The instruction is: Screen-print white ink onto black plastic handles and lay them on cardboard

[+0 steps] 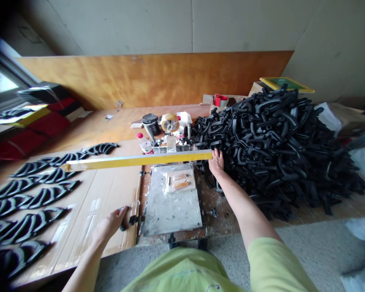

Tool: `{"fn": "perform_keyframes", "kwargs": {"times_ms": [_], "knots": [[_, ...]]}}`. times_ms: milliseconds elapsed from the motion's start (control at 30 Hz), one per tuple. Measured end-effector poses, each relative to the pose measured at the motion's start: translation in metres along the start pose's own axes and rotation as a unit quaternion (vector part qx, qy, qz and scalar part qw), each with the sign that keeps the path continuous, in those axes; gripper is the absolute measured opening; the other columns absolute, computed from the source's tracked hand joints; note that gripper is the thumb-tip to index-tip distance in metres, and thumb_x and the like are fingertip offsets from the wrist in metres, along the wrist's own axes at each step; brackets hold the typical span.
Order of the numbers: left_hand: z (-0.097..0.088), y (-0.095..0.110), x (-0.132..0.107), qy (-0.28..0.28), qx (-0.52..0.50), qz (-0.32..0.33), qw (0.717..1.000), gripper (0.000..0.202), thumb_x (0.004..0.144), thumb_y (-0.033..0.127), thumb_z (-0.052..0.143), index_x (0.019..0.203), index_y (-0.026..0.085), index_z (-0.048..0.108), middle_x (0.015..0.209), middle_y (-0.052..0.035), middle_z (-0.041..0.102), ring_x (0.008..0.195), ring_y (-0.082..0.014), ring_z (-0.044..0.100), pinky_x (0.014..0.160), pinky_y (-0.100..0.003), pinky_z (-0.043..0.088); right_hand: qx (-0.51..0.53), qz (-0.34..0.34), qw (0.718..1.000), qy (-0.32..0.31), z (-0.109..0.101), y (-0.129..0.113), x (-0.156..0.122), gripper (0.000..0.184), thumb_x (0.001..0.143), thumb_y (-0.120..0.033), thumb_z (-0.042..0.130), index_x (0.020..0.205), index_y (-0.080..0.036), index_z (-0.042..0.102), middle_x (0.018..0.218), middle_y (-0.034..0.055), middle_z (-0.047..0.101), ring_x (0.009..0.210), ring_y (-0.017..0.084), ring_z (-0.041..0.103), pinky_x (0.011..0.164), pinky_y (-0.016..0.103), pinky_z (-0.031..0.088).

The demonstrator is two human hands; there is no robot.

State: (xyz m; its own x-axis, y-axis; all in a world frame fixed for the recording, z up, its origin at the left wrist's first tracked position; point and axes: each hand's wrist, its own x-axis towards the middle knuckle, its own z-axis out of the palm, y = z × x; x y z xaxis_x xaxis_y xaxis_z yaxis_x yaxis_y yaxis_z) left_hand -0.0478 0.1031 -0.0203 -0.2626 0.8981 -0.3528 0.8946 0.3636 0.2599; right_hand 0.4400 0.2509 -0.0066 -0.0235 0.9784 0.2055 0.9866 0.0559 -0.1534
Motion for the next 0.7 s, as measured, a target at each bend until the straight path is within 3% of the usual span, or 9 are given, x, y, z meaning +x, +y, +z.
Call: {"fn": "perform_keyframes", "kwargs": {"times_ms": [100, 200, 333, 400, 467, 567, 700], "knots": [[-0.007, 0.011, -0.009, 0.024, -0.097, -0.005, 0.995, 0.044, 0.084, 0.057, 0.040, 0.080, 0.021, 0.066, 0.055, -0.0027, 0.060, 0.054, -0.0199, 0.058, 0.055, -0.027, 0.039, 0.052, -0.012, 0.998, 0.017, -0.007, -0.010, -0.020, 0.033, 0.083, -0.011, 0.046, 0.110, -0.015, 0.064, 0.115, 0.0156, 0.062, 0.117, 0.029, 0.048, 0.103, 0.048, 0.029], [-0.027, 0.039, -0.014, 0.052, -0.269, 0.023, 0.962, 0.048, 0.083, 0.061, 0.041, 0.082, 0.018, 0.064, 0.049, 0.0010, 0.053, 0.047, -0.0151, 0.051, 0.048, -0.024, 0.036, 0.108, -0.090, 0.990, -0.003, -0.006, -0.041, -0.044, 0.025, 0.086, -0.018, 0.051, 0.107, -0.019, 0.065, 0.106, 0.0108, 0.065, 0.103, 0.024, 0.055, 0.095, 0.041, 0.039], [-0.077, 0.105, -0.014, 0.110, -0.493, 0.143, 0.851, 0.047, 0.083, 0.058, 0.049, 0.101, 0.017, 0.062, 0.054, 0.0042, 0.051, 0.045, -0.0086, 0.043, 0.046, -0.019, 0.034, 0.186, -0.226, 0.956, -0.027, 0.009, -0.099, -0.060, 0.022, 0.088, -0.018, 0.053, 0.105, -0.021, 0.066, 0.102, 0.0060, 0.065, 0.097, 0.020, 0.055, 0.090, 0.035, 0.042], [-0.103, 0.137, -0.013, 0.138, -0.575, 0.189, 0.784, 0.046, 0.084, 0.058, 0.048, 0.098, 0.017, 0.063, 0.054, 0.0042, 0.049, 0.044, -0.0080, 0.040, 0.045, -0.019, 0.032, 0.178, -0.248, 0.952, -0.036, 0.017, -0.121, -0.061, 0.023, 0.089, -0.018, 0.051, 0.106, -0.020, 0.067, 0.100, 0.0058, 0.065, 0.098, 0.020, 0.054, 0.090, 0.034, 0.041], [-0.121, 0.160, -0.014, 0.148, -0.611, 0.222, 0.746, 0.046, 0.086, 0.057, 0.045, 0.093, 0.016, 0.064, 0.050, 0.0042, 0.045, 0.043, -0.0086, 0.039, 0.044, -0.020, 0.031, 0.159, -0.246, 0.955, -0.048, 0.022, -0.133, -0.062, 0.025, 0.091, -0.018, 0.048, 0.108, -0.020, 0.067, 0.099, 0.0062, 0.064, 0.099, 0.020, 0.053, 0.089, 0.034, 0.041], [-0.132, 0.173, -0.020, 0.153, -0.593, 0.241, 0.753, 0.048, 0.087, 0.057, 0.044, 0.090, 0.015, 0.067, 0.046, 0.0036, 0.043, 0.043, -0.0097, 0.037, 0.044, -0.022, 0.029, 0.142, -0.230, 0.961, -0.055, 0.022, -0.137, -0.067, 0.031, 0.090, -0.016, 0.047, 0.115, -0.022, 0.064, 0.101, 0.0070, 0.065, 0.103, 0.021, 0.052, 0.091, 0.035, 0.041], [-0.120, 0.156, -0.036, 0.111, -0.581, 0.206, 0.780, 0.054, 0.085, 0.062, 0.045, 0.095, 0.014, 0.069, 0.062, -0.0019, 0.059, 0.054, -0.0124, 0.050, 0.049, -0.022, 0.036, 0.163, -0.169, 0.971, -0.051, 0.007, -0.117, -0.073, 0.029, 0.088, -0.014, 0.047, 0.108, -0.018, 0.068, 0.097, 0.0061, 0.067, 0.097, 0.019, 0.057, 0.088, 0.031, 0.045]]}}
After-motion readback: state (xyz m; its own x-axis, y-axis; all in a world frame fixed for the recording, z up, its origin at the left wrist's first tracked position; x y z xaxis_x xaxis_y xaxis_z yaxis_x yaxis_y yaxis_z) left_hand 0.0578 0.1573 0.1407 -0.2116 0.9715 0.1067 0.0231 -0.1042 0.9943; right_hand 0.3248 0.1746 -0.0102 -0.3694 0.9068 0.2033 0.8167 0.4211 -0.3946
